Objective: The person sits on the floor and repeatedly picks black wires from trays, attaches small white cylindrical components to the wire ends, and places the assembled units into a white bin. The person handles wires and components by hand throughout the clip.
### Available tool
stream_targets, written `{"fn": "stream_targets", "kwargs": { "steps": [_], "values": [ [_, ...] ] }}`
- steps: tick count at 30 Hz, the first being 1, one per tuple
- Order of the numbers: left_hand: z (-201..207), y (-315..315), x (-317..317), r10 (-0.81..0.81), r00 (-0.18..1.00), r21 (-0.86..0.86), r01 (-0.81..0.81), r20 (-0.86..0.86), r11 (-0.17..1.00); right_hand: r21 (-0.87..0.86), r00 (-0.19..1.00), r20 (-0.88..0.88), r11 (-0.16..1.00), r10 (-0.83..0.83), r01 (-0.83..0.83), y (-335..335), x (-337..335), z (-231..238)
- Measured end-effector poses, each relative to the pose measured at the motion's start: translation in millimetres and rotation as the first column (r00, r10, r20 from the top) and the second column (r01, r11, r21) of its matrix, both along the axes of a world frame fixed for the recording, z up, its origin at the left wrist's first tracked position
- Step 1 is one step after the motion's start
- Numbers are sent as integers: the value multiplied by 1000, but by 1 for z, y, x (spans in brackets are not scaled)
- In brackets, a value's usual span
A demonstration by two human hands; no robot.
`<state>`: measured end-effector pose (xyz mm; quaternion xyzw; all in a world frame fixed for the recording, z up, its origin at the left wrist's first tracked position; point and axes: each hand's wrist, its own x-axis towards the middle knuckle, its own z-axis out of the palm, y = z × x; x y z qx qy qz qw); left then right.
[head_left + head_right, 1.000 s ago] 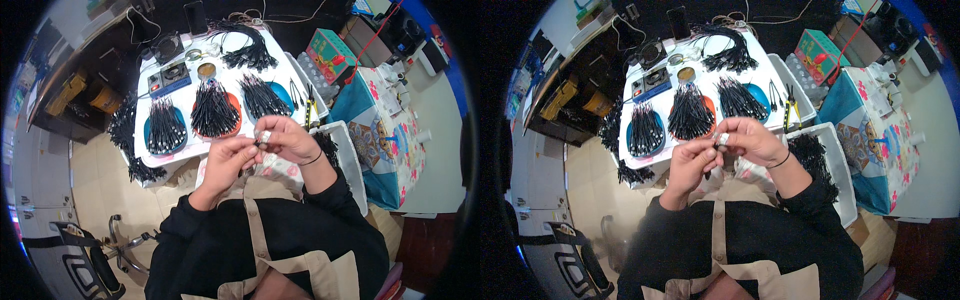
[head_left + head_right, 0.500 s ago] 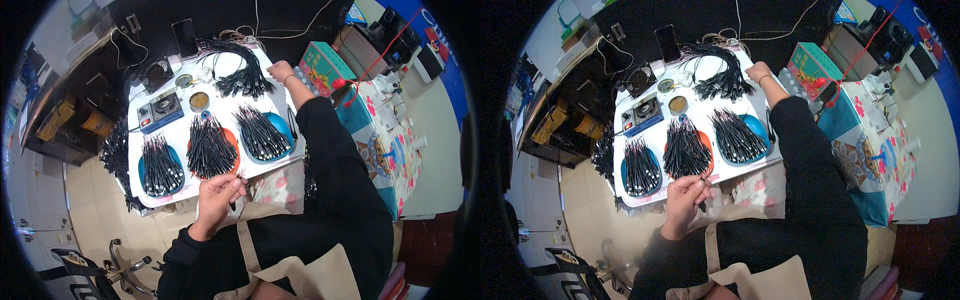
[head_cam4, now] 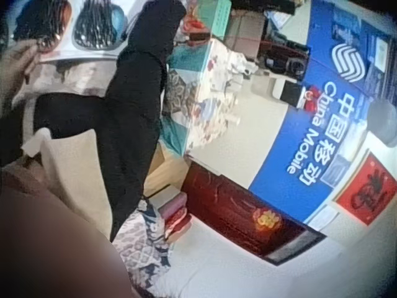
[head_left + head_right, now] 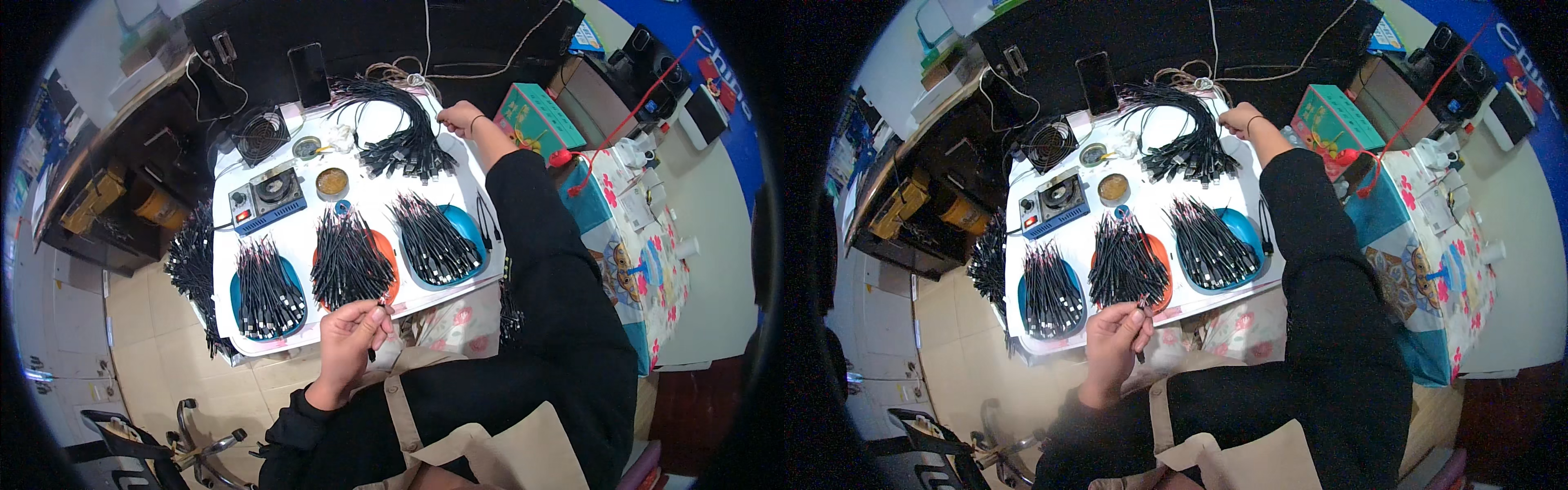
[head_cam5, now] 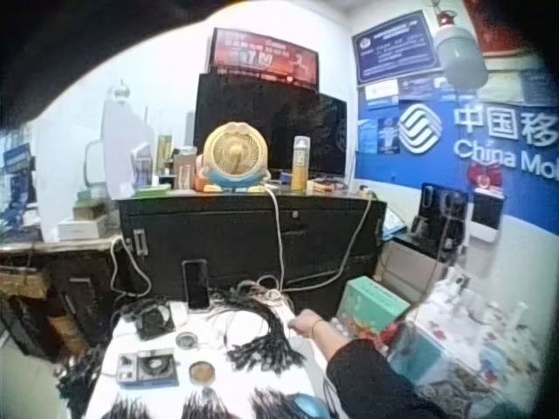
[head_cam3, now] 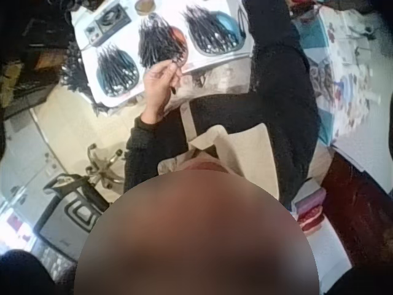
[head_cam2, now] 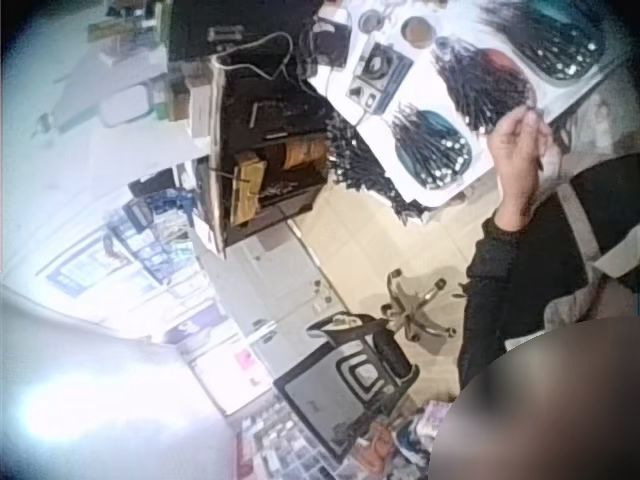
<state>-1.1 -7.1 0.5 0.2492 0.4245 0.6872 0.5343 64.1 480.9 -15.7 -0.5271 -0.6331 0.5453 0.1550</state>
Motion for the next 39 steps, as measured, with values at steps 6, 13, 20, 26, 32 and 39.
{"fn": "stream_targets", "kwargs": {
  "steps": [6,13,20,26,32,39],
  "values": [
    [17,-1,11,129,990,61,-132,53,989,11,845,-530,998,64,-68,-102,43,102],
    [61,20,16,-13,977,199,-30,214,980,606,854,-316,781,413,-153,-316,105,98],
    [86,29,12,125,989,346,-145,80,927,806,886,29,513,463,-295,-460,136,-2],
    [61,-29,35,-22,976,447,118,-215,887,455,818,-307,830,486,-322,-439,152,-20],
    [32,-75,69,-307,936,419,351,-170,838,91,439,-853,909,282,-407,-422,156,45],
    [31,-82,78,-181,975,360,217,-130,907,521,574,-667,848,475,-97,-462,159,71]
  ]
}}
